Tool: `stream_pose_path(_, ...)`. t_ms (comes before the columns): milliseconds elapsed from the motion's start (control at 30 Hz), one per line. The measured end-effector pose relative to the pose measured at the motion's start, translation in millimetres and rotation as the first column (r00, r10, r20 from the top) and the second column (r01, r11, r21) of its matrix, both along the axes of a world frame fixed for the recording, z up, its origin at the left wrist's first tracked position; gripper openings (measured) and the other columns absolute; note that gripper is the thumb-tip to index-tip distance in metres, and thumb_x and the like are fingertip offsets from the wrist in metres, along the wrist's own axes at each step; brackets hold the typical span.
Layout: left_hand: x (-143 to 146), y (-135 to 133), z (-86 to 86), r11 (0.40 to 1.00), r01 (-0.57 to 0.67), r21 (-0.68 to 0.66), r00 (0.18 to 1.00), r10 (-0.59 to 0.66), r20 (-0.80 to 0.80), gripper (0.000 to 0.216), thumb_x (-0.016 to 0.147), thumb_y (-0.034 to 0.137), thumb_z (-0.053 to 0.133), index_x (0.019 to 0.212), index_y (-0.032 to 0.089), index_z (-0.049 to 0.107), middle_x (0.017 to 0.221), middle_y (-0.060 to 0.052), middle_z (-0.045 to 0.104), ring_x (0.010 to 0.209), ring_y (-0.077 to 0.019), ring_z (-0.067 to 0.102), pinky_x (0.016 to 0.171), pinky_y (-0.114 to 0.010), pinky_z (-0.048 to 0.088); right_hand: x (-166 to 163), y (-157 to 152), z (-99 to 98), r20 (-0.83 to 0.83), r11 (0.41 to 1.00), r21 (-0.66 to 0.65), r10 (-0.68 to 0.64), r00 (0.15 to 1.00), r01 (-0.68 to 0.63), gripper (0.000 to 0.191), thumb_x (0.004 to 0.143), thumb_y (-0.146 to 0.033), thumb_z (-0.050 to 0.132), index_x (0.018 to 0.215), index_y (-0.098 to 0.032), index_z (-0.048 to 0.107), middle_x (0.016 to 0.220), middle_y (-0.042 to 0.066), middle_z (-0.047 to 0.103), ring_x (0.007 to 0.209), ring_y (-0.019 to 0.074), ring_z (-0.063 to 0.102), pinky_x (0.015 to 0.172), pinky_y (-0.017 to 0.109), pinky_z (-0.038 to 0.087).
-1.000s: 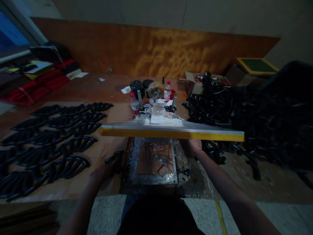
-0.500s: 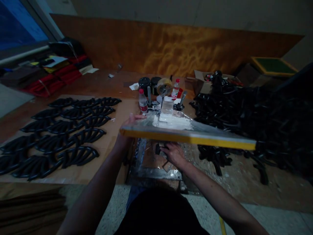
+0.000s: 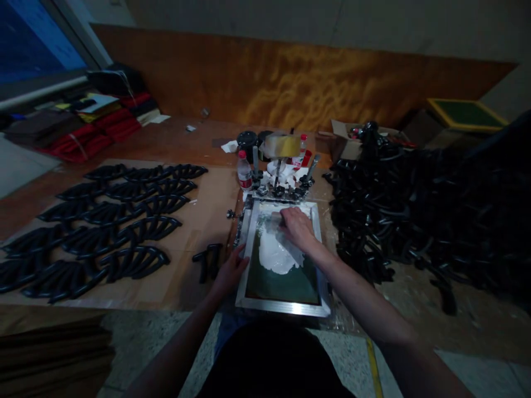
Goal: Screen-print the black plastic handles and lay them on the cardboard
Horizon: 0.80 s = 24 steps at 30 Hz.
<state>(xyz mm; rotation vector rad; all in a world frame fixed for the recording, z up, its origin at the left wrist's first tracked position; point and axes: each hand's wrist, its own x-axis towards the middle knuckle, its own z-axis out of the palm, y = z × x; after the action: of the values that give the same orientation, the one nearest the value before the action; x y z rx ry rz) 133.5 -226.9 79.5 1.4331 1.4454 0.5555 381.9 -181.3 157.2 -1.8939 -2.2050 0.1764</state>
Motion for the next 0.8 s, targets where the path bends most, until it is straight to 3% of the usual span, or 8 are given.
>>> stream_pose_path(100, -1.2, 0.0, -1.2, 1.000, 0.007, -0.018, 1.000, -0.007, 0.007, 0.063, 0.086, 0.046, 0.052, 0.141, 0.015, 0.049, 0.081, -0.003, 0.065, 0.077, -0.0212, 0.063, 0.073, -0.032, 0.048, -15.9, -24.0, -9.0, 0.053, 0.978, -0.182, 0.117, 0.992, -0.105, 0.021, 0.086, -0.017, 0.054, 0.102, -0.017, 0.067, 0.101, 0.011, 0.069, 0.098, 0.0257, 0.060, 0.085, 0.033, 0.046)
stream_pose_path(233, -2.0, -0.4, -0.4, 0.999, 0.006, -0.034, 1.000, -0.006, 0.015, 0.063, 0.086, 0.046, 0.052, 0.140, 0.014, 0.050, 0.086, -0.006, 0.067, 0.080, -0.0228, 0.064, 0.073, -0.033, 0.049, -2.2, -62.3, -12.3, 0.029, 0.884, -0.205, 0.435, 0.900, -0.420, 0.025, 0.083, -0.014, 0.054, 0.104, -0.017, 0.066, 0.105, 0.010, 0.069, 0.101, 0.0244, 0.059, 0.085, 0.032, 0.044)
stream_pose_path(300, -2.0, 0.2, -1.8, 1.000, 0.006, -0.029, 1.000, -0.006, 0.008, 0.063, 0.086, 0.045, 0.052, 0.140, 0.014, 0.050, 0.082, -0.005, 0.066, 0.078, -0.0226, 0.063, 0.070, -0.033, 0.049, 3.9, -65.9, -7.0, -0.026, 0.835, -0.215, 0.514, 0.858, -0.507, 0.024, 0.079, -0.013, 0.057, 0.100, -0.019, 0.067, 0.101, 0.007, 0.070, 0.098, 0.0225, 0.060, 0.083, 0.030, 0.044)
stream_pose_path(333, -2.0, 0.6, -2.6, 1.000, 0.007, -0.025, 1.000, -0.007, 0.013, 0.063, 0.086, 0.045, 0.052, 0.140, 0.013, 0.050, 0.080, -0.004, 0.065, 0.076, -0.0222, 0.063, 0.069, -0.032, 0.048, 4.7, -64.1, -4.7, -0.043, 0.835, -0.217, 0.509, 0.860, -0.505, 0.023, 0.078, -0.012, 0.058, 0.097, -0.020, 0.068, 0.098, 0.005, 0.070, 0.096, 0.0216, 0.060, 0.082, 0.029, 0.044)
stream_pose_path(467, -1.7, 1.1, -3.2, 1.000, -0.005, -0.012, 0.999, 0.005, 0.035, 0.062, 0.084, 0.045, 0.054, 0.138, 0.014, 0.052, 0.074, -0.001, 0.061, 0.069, -0.0193, 0.060, 0.063, -0.029, 0.046, -2.6, -59.3, -11.6, 0.013, 0.927, -0.143, 0.351, 0.936, -0.346, 0.024, 0.084, -0.013, 0.052, 0.100, -0.019, 0.068, 0.100, 0.008, 0.070, 0.096, 0.0223, 0.060, 0.081, 0.031, 0.044)
stream_pose_path(633, -1.2, -0.6, 1.1, 1.000, -0.019, -0.020, 0.999, 0.020, 0.041, 0.064, 0.083, 0.046, 0.053, 0.138, 0.013, 0.051, 0.073, 0.000, 0.058, 0.068, -0.0183, 0.058, 0.063, -0.029, 0.045, -4.0, -74.7, -29.8, -0.051, 0.902, -0.110, 0.414, 0.909, -0.417, 0.031, 0.084, -0.014, 0.054, 0.112, -0.019, 0.067, 0.106, 0.009, 0.069, 0.097, 0.0223, 0.061, 0.081, 0.031, 0.046)
stream_pose_path(700, -1.7, -0.6, 6.7, 0.999, -0.010, -0.049, 0.998, 0.013, 0.058, 0.067, 0.083, 0.047, 0.054, 0.140, 0.012, 0.049, 0.073, 0.000, 0.059, 0.067, -0.0184, 0.058, 0.062, -0.029, 0.045, -4.1, -65.1, -22.3, -0.111, 0.928, -0.099, 0.347, 0.931, -0.358, 0.033, 0.086, -0.016, 0.054, 0.116, -0.022, 0.066, 0.106, 0.006, 0.069, 0.098, 0.0210, 0.062, 0.082, 0.029, 0.046)
stream_pose_path(800, -4.7, 0.5, 25.3, 0.997, -0.004, -0.079, 0.995, 0.012, 0.098, 0.071, 0.081, 0.047, 0.057, 0.142, 0.013, 0.046, 0.076, -0.002, 0.064, 0.069, -0.0199, 0.060, 0.062, -0.030, 0.047, -3.5, -27.9, 2.6, -0.168, 0.985, -0.049, 0.155, 0.973, -0.166, 0.045, 0.091, -0.026, 0.056, 0.137, -0.028, 0.054, 0.118, 0.005, 0.067, 0.105, 0.0217, 0.061, 0.085, 0.029, 0.046)
